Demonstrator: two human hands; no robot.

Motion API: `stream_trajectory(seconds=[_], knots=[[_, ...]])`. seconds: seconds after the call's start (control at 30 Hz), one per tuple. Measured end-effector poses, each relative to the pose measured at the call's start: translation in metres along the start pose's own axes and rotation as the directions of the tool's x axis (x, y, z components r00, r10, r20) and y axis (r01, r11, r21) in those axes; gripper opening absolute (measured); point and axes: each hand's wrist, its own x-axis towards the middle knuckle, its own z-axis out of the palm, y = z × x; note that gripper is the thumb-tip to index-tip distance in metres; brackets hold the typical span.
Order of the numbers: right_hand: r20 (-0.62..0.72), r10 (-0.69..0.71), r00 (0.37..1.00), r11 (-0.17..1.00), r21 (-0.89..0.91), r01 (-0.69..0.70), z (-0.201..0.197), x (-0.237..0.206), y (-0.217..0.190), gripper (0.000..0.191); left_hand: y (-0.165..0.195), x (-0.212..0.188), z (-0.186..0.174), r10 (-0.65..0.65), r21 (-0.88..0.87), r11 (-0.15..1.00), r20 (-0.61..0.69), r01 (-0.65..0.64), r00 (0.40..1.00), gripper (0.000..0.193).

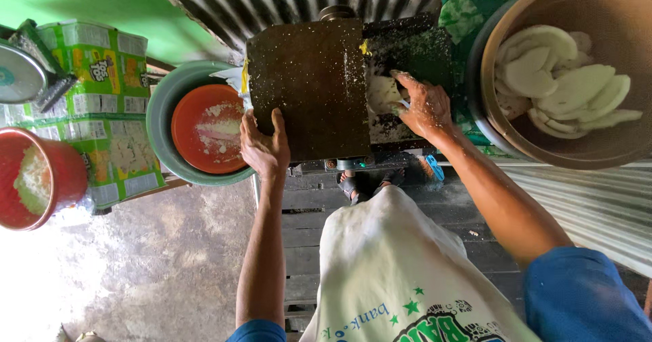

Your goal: The person grates coconut halves against a manual rotary grater, letting the shredded coconut fall into a red bowl, and repeats this with several coconut halves. They then mix the grated coconut with a pink spoon, add a white powdery ingredient, and pour liquid from a plastic bag into a green basin.

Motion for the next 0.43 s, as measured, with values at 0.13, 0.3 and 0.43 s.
stream_trajectory(seconds=[0.13,0.3,0.43], knots=[[-0.005,0.011,1.0,0.99,0.14,-0.01,0.003,0.011,-0.001,0.062,-0.001,0.0,0.0,0.016,0.003,1.0,-0.011,-0.016,1.0,0.059],[-0.03,-0.139,0.99,0.899,0.416,0.139,-0.014,0.019,0.032,0.06,-0.004,-0.002,0.002,0.028,-0.006,1.0,-0.019,-0.028,0.999,0.059],[0.069,-0.246,0.967,0.693,0.71,0.126,-0.034,0.012,0.073,0.064,-0.007,-0.002,0.003,0.006,0.022,1.0,-0.006,-0.006,1.0,0.061]])
